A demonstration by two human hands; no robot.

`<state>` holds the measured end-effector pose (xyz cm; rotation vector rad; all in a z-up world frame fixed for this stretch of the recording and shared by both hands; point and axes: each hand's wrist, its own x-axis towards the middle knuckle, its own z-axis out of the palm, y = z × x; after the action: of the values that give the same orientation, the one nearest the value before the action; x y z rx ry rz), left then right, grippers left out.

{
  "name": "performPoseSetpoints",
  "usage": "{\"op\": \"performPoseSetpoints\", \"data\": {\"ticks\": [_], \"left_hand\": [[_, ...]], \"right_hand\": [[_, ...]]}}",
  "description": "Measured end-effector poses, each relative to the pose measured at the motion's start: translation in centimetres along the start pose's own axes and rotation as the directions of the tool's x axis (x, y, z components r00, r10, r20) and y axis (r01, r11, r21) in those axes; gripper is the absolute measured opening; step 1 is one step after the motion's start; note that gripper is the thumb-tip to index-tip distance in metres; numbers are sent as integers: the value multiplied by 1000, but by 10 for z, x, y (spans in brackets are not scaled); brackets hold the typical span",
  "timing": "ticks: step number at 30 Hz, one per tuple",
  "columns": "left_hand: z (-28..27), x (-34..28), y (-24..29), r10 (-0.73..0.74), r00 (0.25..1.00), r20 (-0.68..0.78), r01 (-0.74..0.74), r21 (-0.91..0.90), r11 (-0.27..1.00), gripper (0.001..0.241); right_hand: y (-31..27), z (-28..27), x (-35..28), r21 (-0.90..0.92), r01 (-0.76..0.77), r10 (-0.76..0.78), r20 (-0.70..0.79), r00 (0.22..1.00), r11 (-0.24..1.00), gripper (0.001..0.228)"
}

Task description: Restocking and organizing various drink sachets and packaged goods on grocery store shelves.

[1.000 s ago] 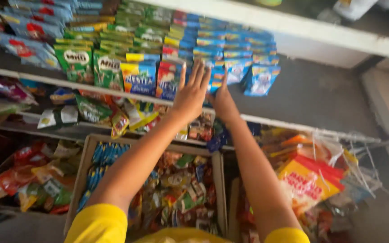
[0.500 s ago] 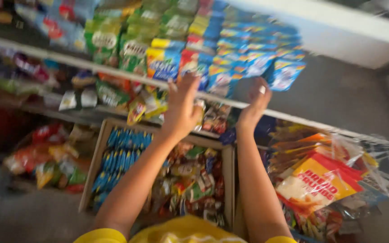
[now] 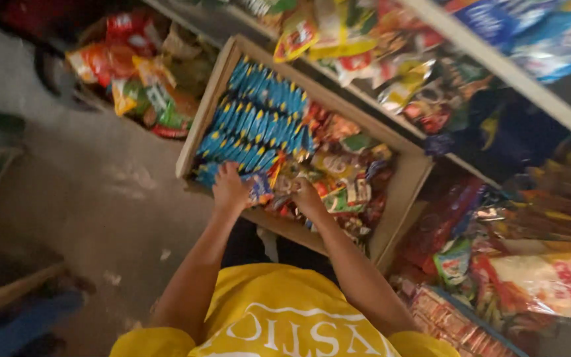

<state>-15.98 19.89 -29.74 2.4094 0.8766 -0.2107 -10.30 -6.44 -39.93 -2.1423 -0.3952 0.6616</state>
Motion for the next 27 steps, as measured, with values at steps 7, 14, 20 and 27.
{"op": "performPoseSetpoints", "data": {"ticks": [7,14,20,27], "left_hand": [[167,-26,-118,427,804,414,-369,-217,904,45],[62,-44,-24,581,814,5,-485,-544,685,57],[56,-27,-67,266,962,-69,-272,-358,893,48],[35,-13,-85,155,987,-38,-154,-478,865,41]], "right_hand": [[40,85,44,-109,-58,46,-104,993,992,31],[-31,45,52,-126,29,-79,-414,907,992,30],[-49,85,56,-66,34,-44,-158,987,997,13],[13,138,76,-11,-265,260,-166,951,964,26]]}}
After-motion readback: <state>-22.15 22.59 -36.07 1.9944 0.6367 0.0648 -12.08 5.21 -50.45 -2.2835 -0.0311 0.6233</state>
